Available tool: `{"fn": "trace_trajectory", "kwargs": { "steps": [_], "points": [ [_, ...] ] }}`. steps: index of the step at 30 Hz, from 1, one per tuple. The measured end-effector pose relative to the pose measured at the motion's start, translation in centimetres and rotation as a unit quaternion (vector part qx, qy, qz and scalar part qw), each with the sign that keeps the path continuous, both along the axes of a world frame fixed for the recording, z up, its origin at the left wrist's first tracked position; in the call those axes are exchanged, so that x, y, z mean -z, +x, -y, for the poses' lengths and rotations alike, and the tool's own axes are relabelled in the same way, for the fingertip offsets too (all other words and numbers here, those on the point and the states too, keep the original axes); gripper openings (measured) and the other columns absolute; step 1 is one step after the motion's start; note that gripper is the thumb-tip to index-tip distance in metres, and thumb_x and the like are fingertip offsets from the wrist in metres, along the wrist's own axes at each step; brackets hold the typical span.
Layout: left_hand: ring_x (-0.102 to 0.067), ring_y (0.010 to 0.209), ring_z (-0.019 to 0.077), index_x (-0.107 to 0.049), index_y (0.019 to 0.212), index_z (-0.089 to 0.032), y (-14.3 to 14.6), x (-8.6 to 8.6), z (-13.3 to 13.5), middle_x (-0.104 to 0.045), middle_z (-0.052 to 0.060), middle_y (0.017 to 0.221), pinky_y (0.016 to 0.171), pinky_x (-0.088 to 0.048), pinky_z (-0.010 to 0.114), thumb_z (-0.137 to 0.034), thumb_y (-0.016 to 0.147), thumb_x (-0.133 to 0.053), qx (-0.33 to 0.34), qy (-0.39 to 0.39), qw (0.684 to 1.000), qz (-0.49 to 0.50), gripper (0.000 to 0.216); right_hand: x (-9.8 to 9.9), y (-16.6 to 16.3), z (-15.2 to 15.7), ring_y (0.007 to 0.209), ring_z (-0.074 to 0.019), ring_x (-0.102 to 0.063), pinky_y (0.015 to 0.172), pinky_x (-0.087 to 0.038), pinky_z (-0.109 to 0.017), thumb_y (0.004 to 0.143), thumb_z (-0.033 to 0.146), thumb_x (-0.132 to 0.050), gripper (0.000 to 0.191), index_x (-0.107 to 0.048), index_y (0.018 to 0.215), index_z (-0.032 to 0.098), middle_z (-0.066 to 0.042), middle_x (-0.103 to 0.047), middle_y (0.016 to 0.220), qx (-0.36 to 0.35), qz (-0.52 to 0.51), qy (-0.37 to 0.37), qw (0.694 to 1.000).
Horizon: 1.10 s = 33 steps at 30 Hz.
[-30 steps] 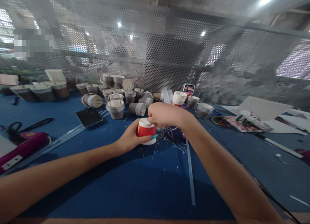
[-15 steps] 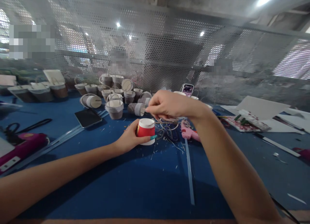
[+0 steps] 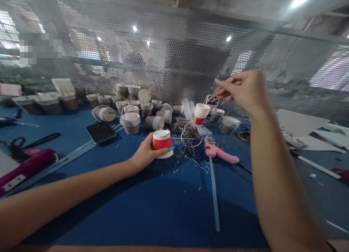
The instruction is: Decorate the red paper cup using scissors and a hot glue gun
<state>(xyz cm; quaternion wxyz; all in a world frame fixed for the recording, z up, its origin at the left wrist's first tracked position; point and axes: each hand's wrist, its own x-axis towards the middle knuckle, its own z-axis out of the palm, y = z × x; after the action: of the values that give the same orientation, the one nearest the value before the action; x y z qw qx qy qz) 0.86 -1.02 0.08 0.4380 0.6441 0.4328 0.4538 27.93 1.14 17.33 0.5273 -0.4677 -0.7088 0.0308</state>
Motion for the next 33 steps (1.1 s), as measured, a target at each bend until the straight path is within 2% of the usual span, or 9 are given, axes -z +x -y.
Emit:
{"fn": "trace_trajectory", "kwargs": {
  "steps": [7,10,13,15,20,24,28,30,33],
  "points": [
    [-0.060,0.096,0.0220,-0.051,0.114,-0.020,0.1,0.0,0.0,-0.064,0.006,0.106,0.089,-0.048,0.041,-0.037,0.065,-0.075,-0.009,0.008,1.000,-0.011,0.057,3.6,-3.4,-4.4,0.057,-0.0157,-0.062,0.062,-0.053,-0.033,0.085,0.033,-0.057,0.031,-0.051,0.058,0.019,-0.002,-0.060,0.056,0.008,0.026,-0.098,0.995],
    [-0.061,0.095,0.0222,-0.051,0.114,-0.020,0.2,0.0,0.1,-0.064,0.006,0.105,0.087,-0.048,0.041,-0.038,0.065,-0.075,-0.005,0.006,1.000,-0.011,0.057,4.8,-4.9,-5.0,0.073,-0.0143,-0.064,0.074,-0.052,-0.030,0.088,0.030,-0.053,0.030,-0.045,0.061,0.020,-0.002,-0.062,0.067,-0.108,-0.087,-0.136,0.981],
    [-0.061,0.095,0.0224,-0.051,0.114,-0.020,0.3,0.0,0.1,-0.064,0.007,0.104,0.087,-0.048,0.041,-0.039,0.065,-0.075,-0.001,0.005,1.000,0.001,0.057,5.1,-5.5,-4.5,0.077,-0.0126,-0.064,0.077,-0.053,-0.031,0.093,0.032,-0.042,0.024,-0.044,0.072,0.021,-0.002,-0.065,0.078,-0.328,-0.217,-0.249,0.885],
    [-0.061,0.095,0.0224,-0.052,0.114,-0.020,0.3,0.0,0.2,-0.065,0.007,0.104,0.087,-0.049,0.040,-0.040,0.065,-0.075,-0.001,0.000,1.000,0.006,0.058,4.9,-5.3,-4.0,0.055,-0.0088,-0.058,0.065,-0.055,-0.026,0.095,0.031,-0.037,0.028,-0.039,0.069,0.021,0.003,-0.057,0.060,-0.418,-0.233,-0.318,0.819],
    [-0.061,0.094,0.0217,-0.051,0.113,-0.020,0.3,-0.2,0.2,-0.064,0.006,0.103,0.084,-0.049,0.038,-0.041,0.065,-0.075,0.001,-0.008,1.000,0.011,0.057,4.1,-3.9,-3.6,0.027,-0.0032,-0.014,0.026,-0.019,-0.013,0.094,0.032,-0.042,0.023,-0.044,0.075,0.020,0.013,-0.029,0.040,-0.428,-0.041,-0.466,0.773],
    [-0.060,0.093,0.0208,-0.051,0.112,-0.020,0.3,-0.3,0.3,-0.064,0.005,0.103,0.085,-0.049,0.037,-0.041,0.065,-0.074,-0.005,-0.004,1.000,-0.009,0.056,4.8,-3.9,-4.1,0.028,-0.0024,-0.028,0.028,-0.023,-0.016,0.078,0.039,-0.067,0.029,-0.052,0.069,0.016,0.008,-0.042,0.041,-0.282,0.249,-0.584,0.720],
    [-0.060,0.093,0.0209,-0.051,0.112,-0.020,0.3,-0.4,0.4,-0.064,0.005,0.102,0.084,-0.049,0.037,-0.039,0.065,-0.074,-0.009,-0.007,1.000,-0.021,0.056,5.2,-4.6,-3.9,0.034,-0.0067,-0.042,0.031,-0.030,-0.019,0.065,0.041,-0.078,0.039,-0.064,0.080,0.008,0.001,-0.053,0.047,-0.177,0.396,-0.572,0.696],
    [-0.060,0.093,0.0208,-0.051,0.112,-0.020,0.3,-0.5,0.5,-0.064,0.005,0.102,0.084,-0.049,0.037,-0.037,0.065,-0.074,-0.004,-0.010,1.000,-0.017,0.055,4.9,-4.6,-3.5,0.035,-0.0070,-0.042,0.030,-0.028,-0.018,0.063,0.040,-0.079,0.057,-0.063,0.106,0.006,0.005,-0.052,0.047,-0.244,0.388,-0.591,0.664],
    [-0.061,0.093,0.0206,-0.051,0.110,-0.019,0.4,-0.5,0.5,-0.064,0.005,0.104,0.084,-0.049,0.036,-0.035,0.065,-0.074,0.004,-0.014,1.000,-0.001,0.053,4.5,-4.6,-2.9,0.031,-0.0055,-0.039,0.029,-0.028,-0.015,0.064,0.035,-0.078,0.074,-0.050,0.129,0.011,0.011,-0.048,0.044,-0.451,0.303,-0.611,0.576]
  ]
}}
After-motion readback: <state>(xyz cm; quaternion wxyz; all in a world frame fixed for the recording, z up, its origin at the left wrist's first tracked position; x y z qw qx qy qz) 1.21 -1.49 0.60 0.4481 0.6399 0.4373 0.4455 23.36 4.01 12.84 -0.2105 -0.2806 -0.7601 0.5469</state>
